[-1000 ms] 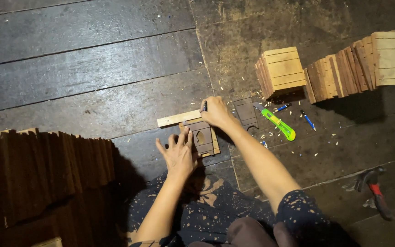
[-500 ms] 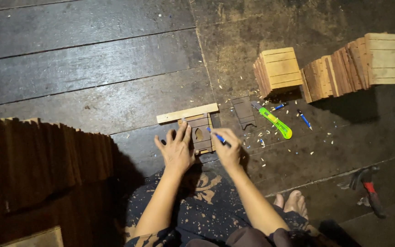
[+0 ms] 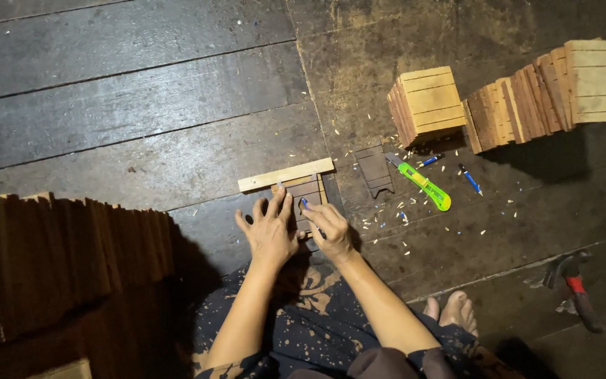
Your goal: Marking and assembling small wooden slats on a workshop floor.
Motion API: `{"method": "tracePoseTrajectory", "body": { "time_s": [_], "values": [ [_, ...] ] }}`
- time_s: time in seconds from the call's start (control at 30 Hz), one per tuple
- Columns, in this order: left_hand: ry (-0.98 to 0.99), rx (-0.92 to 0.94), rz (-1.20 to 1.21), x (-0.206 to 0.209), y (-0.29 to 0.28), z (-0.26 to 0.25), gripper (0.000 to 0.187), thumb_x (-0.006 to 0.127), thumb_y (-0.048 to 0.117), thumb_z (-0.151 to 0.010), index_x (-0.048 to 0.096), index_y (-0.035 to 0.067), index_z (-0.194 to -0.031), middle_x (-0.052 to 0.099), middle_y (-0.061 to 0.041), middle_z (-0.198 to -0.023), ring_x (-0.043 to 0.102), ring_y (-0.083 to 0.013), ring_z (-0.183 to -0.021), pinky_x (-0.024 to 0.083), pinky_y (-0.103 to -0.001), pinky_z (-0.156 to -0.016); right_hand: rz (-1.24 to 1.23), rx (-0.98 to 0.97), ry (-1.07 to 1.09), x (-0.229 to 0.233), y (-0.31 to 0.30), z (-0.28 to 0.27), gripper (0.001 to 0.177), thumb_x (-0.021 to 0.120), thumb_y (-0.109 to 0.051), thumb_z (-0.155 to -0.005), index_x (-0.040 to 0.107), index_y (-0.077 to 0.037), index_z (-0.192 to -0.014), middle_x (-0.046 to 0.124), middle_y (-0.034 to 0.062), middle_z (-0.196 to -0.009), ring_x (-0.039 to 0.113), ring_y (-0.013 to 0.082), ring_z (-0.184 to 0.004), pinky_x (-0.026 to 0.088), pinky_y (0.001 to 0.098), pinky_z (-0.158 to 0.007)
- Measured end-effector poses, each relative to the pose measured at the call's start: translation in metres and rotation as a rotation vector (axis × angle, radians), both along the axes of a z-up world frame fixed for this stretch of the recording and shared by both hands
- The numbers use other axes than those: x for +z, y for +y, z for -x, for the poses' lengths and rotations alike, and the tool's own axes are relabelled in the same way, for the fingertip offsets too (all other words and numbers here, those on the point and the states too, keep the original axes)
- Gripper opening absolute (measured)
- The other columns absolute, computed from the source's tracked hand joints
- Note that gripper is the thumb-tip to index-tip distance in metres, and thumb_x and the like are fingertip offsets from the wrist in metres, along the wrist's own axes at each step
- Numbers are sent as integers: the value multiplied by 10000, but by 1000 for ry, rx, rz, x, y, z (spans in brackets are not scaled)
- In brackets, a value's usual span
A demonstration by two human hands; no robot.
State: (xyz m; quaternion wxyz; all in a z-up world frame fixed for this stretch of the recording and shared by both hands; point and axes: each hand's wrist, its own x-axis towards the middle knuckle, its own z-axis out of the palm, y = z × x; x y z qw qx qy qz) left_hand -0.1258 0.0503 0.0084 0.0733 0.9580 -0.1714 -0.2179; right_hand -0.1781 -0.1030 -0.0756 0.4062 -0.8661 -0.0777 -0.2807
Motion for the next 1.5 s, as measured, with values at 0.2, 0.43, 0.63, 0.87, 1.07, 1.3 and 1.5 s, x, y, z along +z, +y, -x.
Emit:
{"method": "tracePoseTrajectory", "body": {
  "time_s": [0.2,0.43,0.63,0.87,1.07,1.3,1.5],
  "values": [
    [-10,-1,10,-9,1,-1,845,768,442,-781,423,275,-1534,335,95,-1617,297,-310,-1435,121,-730,-1090,1,54,87,1,-1,1,247,725,59,-815,782,-88,-1005,735,97,-969,735,321,-903,605,393,-783],
    [-5,0,-17,-6,0,-1,875,772,447,-773,390,299,-1547,306,119,-1616,283,-283,-1432,129,-718,-1099,-249,57,239,32,-5,-3,196,731,43,-833,799,-114,-931,778,98,-925,759,324,-897,601,391,-788],
    [15,5,-24,-3,0,-2,870,766,453,-778,390,301,-1548,304,120,-1615,275,-281,-1432,119,-716,-1095,-261,12,229,1,-8,-9,184,758,30,-841,804,-128,-925,789,86,-932,764,302,-885,600,373,-772],
    [-2,-2,-13,-5,-1,-1,898,785,457,-763,388,294,-1551,331,108,-1598,289,-289,-1432,138,-719,-1090,-261,118,302,45,-16,-18,148,782,51,-775,753,-84,-829,752,139,-793,740,382,-774,585,417,-657],
    [15,8,-27,-5,-2,-2,879,778,445,-773,397,281,-1548,321,105,-1602,276,-289,-1436,130,-718,-1096,-295,86,373,12,-15,-6,148,797,43,-759,770,-91,-815,764,119,-765,752,348,-742,582,366,-648],
    [20,11,-42,-3,-2,-2,879,780,449,-763,407,288,-1542,331,106,-1599,281,-293,-1437,138,-720,-1088,-147,112,664,33,-19,-45,97,766,-20,-737,769,-115,-756,741,160,-714,732,391,-740,544,436,-654],
    [13,12,-42,-5,0,-3,870,786,435,-759,411,313,-1534,324,130,-1598,288,-280,-1435,142,-715,-1102,-34,98,779,13,-24,-30,138,706,-89,-737,791,-185,-785,766,138,-778,738,399,-835,570,472,-778]
  ]
}}
